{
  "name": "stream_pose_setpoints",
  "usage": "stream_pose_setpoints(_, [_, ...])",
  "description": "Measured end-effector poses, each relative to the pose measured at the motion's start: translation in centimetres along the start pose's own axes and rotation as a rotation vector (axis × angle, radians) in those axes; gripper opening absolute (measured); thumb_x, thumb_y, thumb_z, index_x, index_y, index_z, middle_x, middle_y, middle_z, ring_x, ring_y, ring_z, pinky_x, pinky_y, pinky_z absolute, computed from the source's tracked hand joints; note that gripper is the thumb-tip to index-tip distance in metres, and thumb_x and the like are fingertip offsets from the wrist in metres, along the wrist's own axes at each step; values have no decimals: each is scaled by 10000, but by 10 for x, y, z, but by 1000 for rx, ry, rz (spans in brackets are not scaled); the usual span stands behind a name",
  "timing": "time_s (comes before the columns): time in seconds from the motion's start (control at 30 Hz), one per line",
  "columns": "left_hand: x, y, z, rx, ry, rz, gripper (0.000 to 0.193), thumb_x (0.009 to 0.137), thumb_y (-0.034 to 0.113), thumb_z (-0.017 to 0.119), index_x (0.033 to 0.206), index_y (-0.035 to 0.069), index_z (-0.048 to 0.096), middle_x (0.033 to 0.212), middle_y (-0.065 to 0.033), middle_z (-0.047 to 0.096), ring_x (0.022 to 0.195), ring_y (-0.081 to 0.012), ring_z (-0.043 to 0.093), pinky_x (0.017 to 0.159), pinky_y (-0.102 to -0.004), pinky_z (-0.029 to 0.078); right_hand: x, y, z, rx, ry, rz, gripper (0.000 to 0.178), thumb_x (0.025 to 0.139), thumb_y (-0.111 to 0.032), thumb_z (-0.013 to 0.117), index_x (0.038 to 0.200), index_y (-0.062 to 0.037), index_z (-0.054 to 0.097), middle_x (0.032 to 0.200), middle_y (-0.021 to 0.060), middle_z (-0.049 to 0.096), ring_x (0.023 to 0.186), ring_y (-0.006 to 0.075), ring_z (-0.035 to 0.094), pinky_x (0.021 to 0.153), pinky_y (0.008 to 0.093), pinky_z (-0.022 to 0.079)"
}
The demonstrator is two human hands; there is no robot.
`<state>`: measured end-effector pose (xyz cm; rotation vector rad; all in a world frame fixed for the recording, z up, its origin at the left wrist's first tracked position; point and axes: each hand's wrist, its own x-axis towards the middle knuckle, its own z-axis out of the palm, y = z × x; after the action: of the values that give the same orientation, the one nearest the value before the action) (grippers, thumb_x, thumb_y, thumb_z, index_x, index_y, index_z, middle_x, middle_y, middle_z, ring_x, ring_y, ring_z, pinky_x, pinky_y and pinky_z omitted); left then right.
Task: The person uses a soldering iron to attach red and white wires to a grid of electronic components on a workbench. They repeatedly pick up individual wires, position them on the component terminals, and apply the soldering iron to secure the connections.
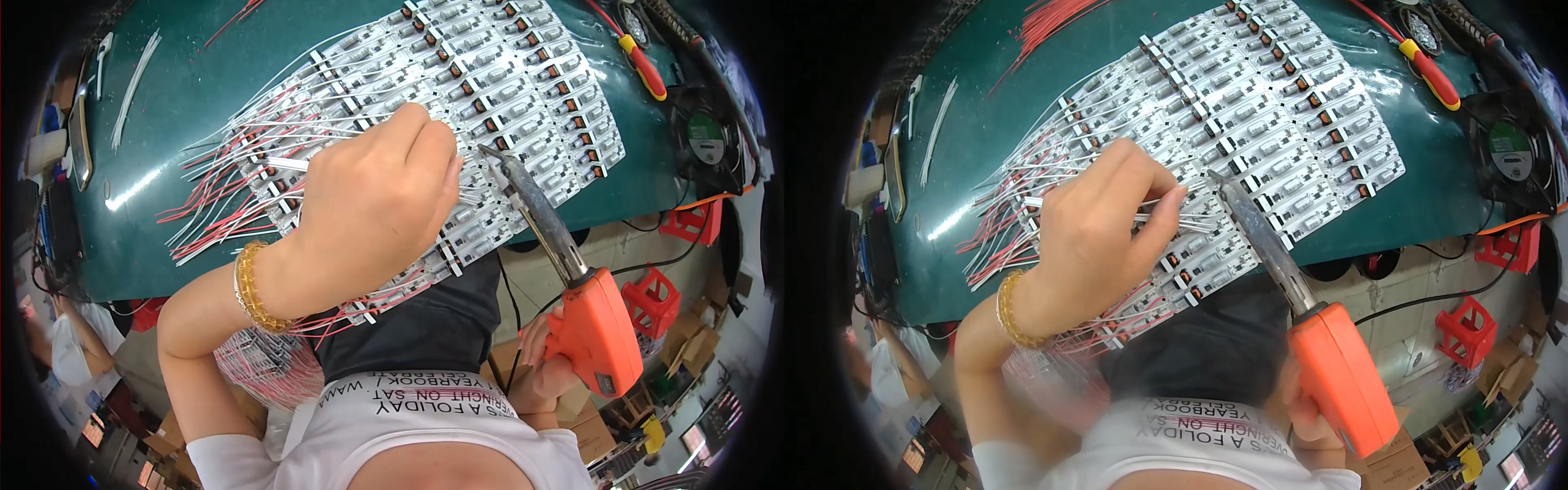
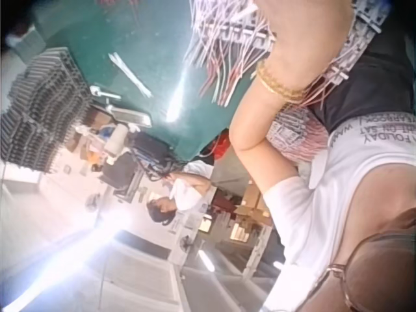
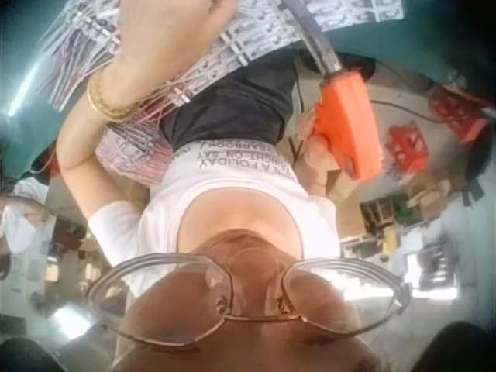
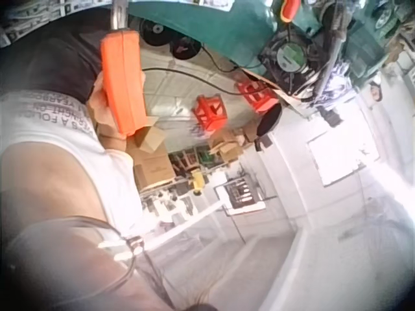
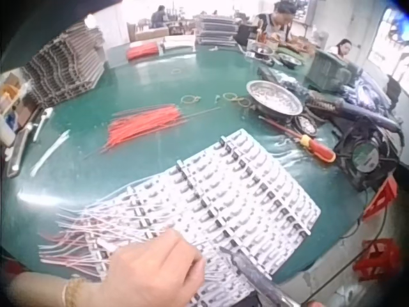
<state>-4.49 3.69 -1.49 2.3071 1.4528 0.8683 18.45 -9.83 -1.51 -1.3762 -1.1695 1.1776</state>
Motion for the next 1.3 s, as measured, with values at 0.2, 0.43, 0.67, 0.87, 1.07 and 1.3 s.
stream_pose_setpoints(0.2, [0, 0, 3, -6, 25, 17, 119, 776, 8, 690, 788, 25, 573, 712, -76, 561, 541, -223, 564, 478, -328, 431, 1, 4, -3, 9, 6, -28, 700, 837, -583, 650, 1118, 43, 510, 530, -9, 470, 443, 123, 462, 492, 279, 444])
stream_pose_setpoints(0.43, [-1, 0, 2, 15, 21, 23, 118, 779, 8, 686, 787, 21, 569, 701, -81, 562, 546, -225, 565, 487, -328, 435, -8, 30, -19, 23, -20, -200, 487, 858, -457, 688, 894, 18, 581, 669, 27, 542, 566, 142, 514, 564, 299, 428])
stream_pose_setpoints(0.67, [-1, 1, 3, 19, 15, 5, 111, 787, 13, 686, 787, 26, 575, 704, -76, 575, 548, -216, 584, 489, -320, 447, 1, 6, -2, -20, 12, -83, 839, 825, -611, 641, 1215, 108, 454, 486, -34, 449, 395, 86, 437, 442, 243, 428])
stream_pose_setpoints(0.87, [0, 2, 1, 44, 10, -1, 108, 786, 14, 691, 799, 27, 584, 709, -75, 583, 557, -211, 598, 489, -316, 450, -6, 15, -9, 5, 82, -111, 858, 828, -629, 623, 1227, 109, 445, 475, -40, 434, 388, 85, 434, 441, 238, 419])
stream_pose_setpoints(1.07, [-1, 0, -1, -90, 26, 23, 127, 770, -6, 717, 870, 29, 647, 709, -70, 579, 576, -200, 590, 495, -293, 451, -6, 8, -7, 4, 56, -77, 855, 832, -639, 610, 1231, 100, 451, 481, -42, 436, 391, 87, 431, 443, 235, 412])
stream_pose_setpoints(1.3, [-3, 7, 2, -89, 9, 32, 107, 752, -8, 728, 807, 22, 641, 719, -70, 583, 572, -203, 582, 488, -304, 439, -12, 10, -19, -23, -24, -92, 838, 828, -650, 604, 1219, 80, 472, 489, -43, 438, 396, 90, 428, 445, 235, 405])
